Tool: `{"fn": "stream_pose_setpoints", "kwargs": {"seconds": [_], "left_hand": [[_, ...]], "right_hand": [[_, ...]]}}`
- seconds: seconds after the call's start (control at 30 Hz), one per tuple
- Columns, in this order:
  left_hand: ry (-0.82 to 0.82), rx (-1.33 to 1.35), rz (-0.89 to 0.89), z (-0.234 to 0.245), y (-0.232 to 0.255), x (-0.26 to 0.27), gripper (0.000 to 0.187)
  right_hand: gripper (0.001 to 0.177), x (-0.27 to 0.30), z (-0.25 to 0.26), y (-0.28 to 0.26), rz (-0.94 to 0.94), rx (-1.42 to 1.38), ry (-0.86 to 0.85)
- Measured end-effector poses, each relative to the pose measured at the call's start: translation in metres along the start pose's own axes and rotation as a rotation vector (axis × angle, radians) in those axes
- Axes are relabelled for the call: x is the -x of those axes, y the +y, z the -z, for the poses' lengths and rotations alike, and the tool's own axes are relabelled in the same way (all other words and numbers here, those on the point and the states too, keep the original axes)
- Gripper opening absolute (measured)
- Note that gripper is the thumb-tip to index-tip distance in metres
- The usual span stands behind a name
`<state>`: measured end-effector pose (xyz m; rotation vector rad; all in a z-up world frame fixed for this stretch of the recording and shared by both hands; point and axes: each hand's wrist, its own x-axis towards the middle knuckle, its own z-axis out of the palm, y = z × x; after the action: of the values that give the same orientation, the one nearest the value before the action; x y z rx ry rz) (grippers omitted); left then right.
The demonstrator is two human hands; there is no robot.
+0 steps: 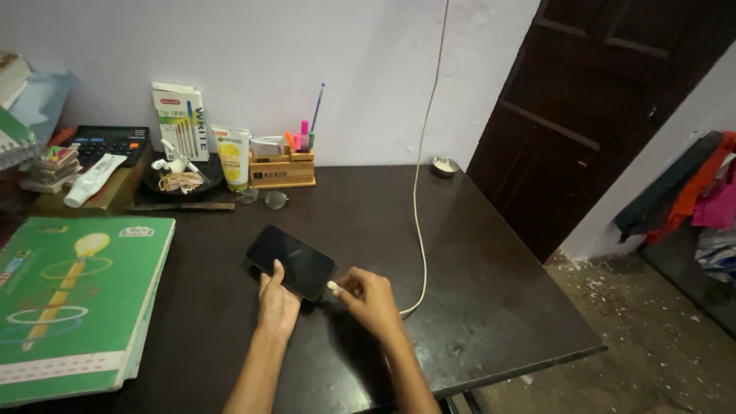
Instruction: The person connects a phone to a charging cable on a desk, arranges several notebooks and books into a stack, and places a small cardboard model on top of the pile.
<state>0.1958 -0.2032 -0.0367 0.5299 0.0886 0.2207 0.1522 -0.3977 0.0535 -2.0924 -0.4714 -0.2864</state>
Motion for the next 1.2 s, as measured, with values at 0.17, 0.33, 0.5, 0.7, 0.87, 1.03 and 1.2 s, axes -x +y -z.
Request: {"fn": "stream_pose_setpoints", "kwargs": {"seconds": [0.17,0.33,0.5,0.7,0.87,1.03,1.2], "left_hand": [[-0.072,0.036,-0.042,-0.006,0.000,0.007,0.040],[-0.069,-0.066,-0.067,-0.011,0.001,0.013,0.041],[-0.043,-0.057,-0.049,-0.009,-0.002,0.012,0.040],[-0.011,-0.072,-0.012,-0.008,0.000,0.012,0.042],[-0.094,-0.036,-0.056,-0.009,-0.004,0.012,0.044],[-0.109,-0.042,-0.043,-0.007,-0.002,0.012,0.042],[-0.100,-0.121,-0.033,-0.012,0.001,0.020,0.044]], "right_hand": [[0.019,-0.002,-0.007,0.005,-0.089,-0.123,0.024],[0.018,-0.003,-0.009,0.003,-0.274,-0.272,0.015],[0.018,-0.001,-0.003,-0.010,-0.415,-0.378,-0.034],[0.017,-0.009,0.007,-0.019,-0.359,-0.196,-0.151],[0.014,-0.009,-0.001,-0.015,-0.352,-0.319,-0.045],[0.016,-0.012,0.002,-0.017,-0.407,-0.329,-0.071],[0.028,-0.010,-0.001,-0.010,-0.349,-0.338,-0.039]]}}
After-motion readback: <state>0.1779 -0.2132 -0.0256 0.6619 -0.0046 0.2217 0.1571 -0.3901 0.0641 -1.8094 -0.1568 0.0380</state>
